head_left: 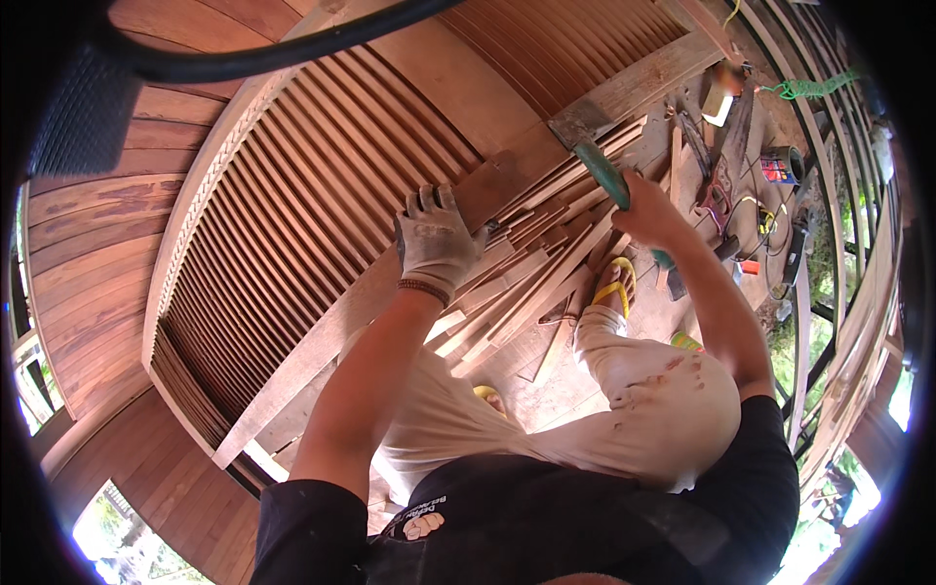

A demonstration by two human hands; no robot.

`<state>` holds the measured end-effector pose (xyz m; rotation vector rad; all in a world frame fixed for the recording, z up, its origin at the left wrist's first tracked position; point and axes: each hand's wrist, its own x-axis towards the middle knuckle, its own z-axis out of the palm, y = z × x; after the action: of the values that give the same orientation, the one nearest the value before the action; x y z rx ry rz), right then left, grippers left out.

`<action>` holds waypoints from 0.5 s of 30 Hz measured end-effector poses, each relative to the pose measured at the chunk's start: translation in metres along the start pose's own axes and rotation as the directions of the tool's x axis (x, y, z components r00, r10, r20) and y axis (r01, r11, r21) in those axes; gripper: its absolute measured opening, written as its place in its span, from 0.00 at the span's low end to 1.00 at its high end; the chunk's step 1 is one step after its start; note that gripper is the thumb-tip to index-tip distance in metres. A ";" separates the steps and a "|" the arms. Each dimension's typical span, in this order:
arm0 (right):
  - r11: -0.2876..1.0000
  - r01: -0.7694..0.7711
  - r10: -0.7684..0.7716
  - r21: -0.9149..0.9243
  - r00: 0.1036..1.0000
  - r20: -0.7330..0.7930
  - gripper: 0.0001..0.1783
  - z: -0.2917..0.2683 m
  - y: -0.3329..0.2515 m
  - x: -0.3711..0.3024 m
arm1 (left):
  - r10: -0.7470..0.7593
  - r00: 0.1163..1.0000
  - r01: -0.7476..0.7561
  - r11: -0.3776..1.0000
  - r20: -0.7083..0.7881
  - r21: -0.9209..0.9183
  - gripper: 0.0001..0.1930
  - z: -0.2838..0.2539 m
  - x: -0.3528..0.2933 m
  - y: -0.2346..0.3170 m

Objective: The person assembles a wooden slatted structure by fitting wooden planks into grooves. They use a hammer to tap the planks into place and a hand saw to trim the ends of the planks for a flush fit.

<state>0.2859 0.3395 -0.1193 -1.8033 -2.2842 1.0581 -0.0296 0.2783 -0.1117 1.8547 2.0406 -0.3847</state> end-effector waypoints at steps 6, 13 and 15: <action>0.999 -0.031 0.039 0.031 0.953 -0.301 0.21 0.018 0.002 -0.019 | 0.028 0.972 -0.017 0.999 -0.233 0.050 0.47 0.020 0.002 0.010; 0.984 0.160 -0.178 -0.078 0.905 -0.386 0.16 0.048 0.058 -0.033 | 0.016 0.986 -0.019 1.000 -0.166 -0.018 0.47 0.004 0.023 0.042; 0.934 0.268 -0.326 -0.237 0.910 -0.257 0.17 0.039 0.066 -0.021 | 0.020 0.986 -0.021 1.000 -0.165 -0.004 0.47 0.005 0.022 0.043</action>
<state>0.3317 0.3082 -0.1761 -1.4741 -2.4359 0.4941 0.0117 0.3008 -0.1243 1.9607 2.1241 -0.2264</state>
